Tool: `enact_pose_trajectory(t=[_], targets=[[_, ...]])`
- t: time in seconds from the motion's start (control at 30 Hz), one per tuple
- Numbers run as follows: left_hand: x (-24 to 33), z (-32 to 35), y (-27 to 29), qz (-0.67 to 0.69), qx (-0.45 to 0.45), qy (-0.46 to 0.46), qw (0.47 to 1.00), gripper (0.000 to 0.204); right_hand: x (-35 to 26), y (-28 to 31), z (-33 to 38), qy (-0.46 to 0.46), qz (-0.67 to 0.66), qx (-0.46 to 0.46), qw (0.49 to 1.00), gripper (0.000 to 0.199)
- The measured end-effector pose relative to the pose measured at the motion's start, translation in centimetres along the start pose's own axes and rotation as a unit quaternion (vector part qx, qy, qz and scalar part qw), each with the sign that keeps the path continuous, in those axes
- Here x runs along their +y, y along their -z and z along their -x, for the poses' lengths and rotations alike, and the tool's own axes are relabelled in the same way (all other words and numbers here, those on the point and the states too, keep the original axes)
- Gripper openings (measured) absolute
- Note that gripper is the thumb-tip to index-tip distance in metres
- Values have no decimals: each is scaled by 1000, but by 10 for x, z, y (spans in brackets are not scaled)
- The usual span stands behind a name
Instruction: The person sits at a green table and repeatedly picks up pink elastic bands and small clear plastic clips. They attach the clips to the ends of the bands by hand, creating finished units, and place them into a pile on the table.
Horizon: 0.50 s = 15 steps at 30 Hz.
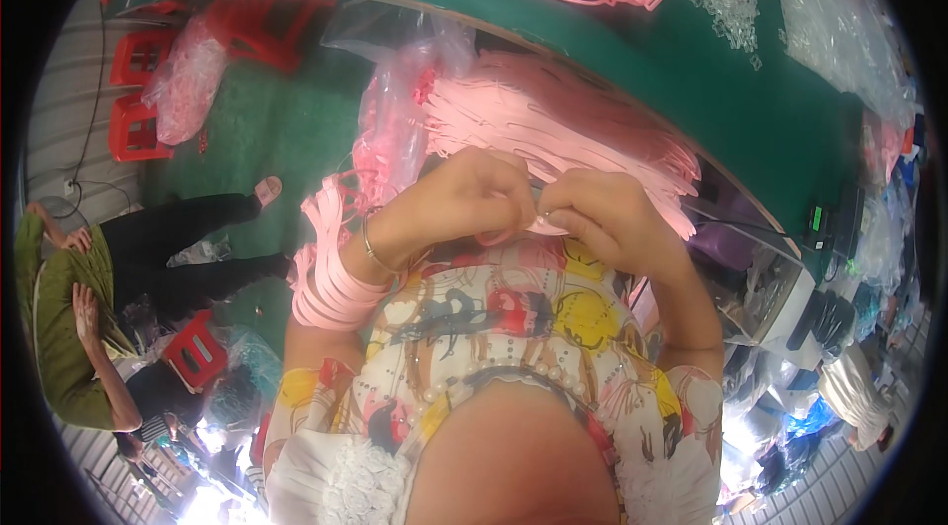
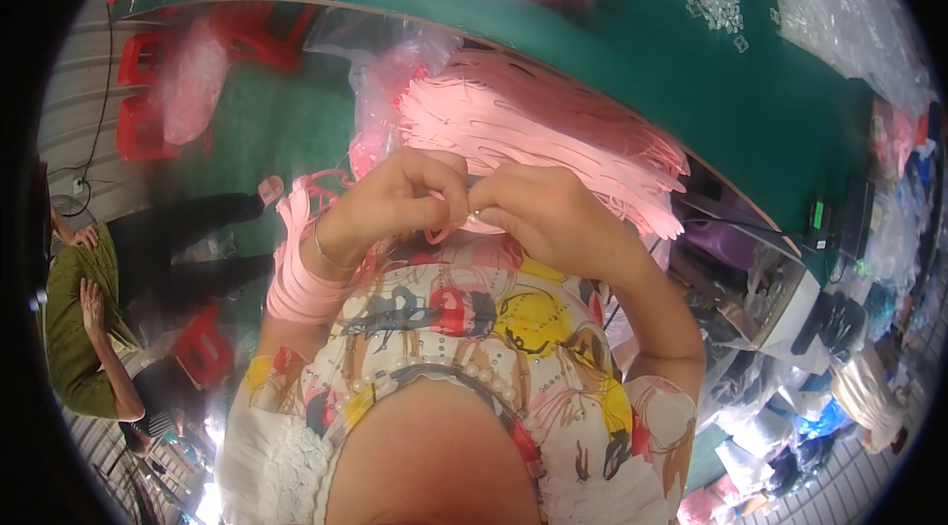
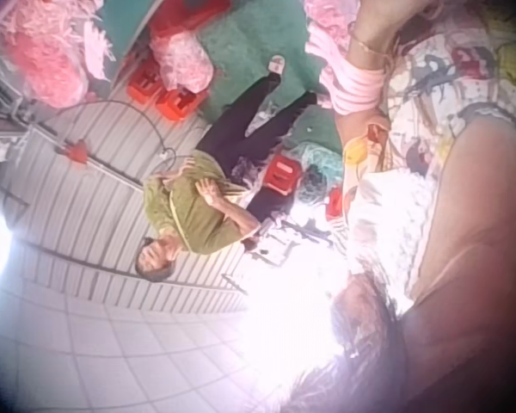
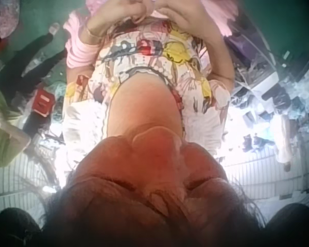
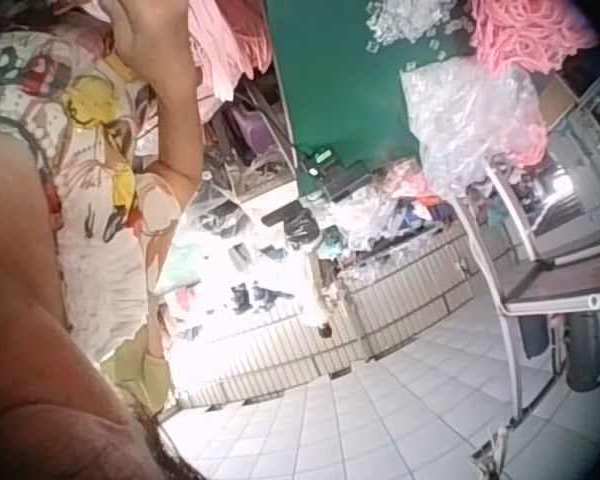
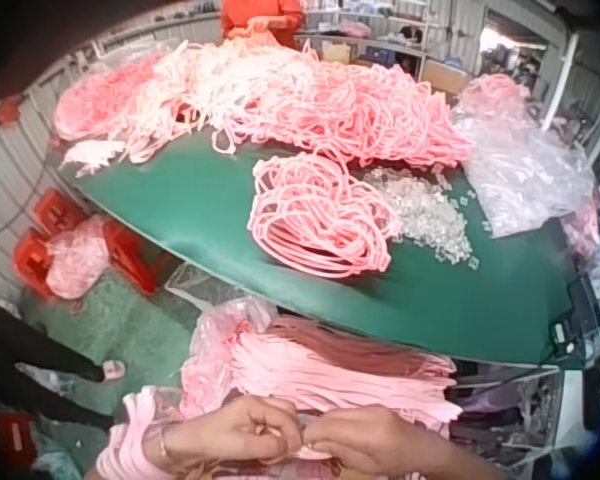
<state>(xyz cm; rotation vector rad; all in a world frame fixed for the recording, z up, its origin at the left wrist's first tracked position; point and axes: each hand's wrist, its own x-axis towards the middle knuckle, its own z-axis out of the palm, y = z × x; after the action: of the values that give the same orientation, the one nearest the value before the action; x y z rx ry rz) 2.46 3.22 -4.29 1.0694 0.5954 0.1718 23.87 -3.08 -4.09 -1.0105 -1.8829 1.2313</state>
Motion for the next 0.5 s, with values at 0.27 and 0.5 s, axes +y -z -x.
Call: enact_pose_trajectory(t=[0.27, 0.5], targets=[[-10, -11, -13, -235, 155, -186, 942, 13, 19, 3, 2, -209, -183, 12, 961, 14], [-16, -10, -1, -349, 112, -221, 903, 17, 28, 3, 4, -224, -167, -39, 959, 15]])
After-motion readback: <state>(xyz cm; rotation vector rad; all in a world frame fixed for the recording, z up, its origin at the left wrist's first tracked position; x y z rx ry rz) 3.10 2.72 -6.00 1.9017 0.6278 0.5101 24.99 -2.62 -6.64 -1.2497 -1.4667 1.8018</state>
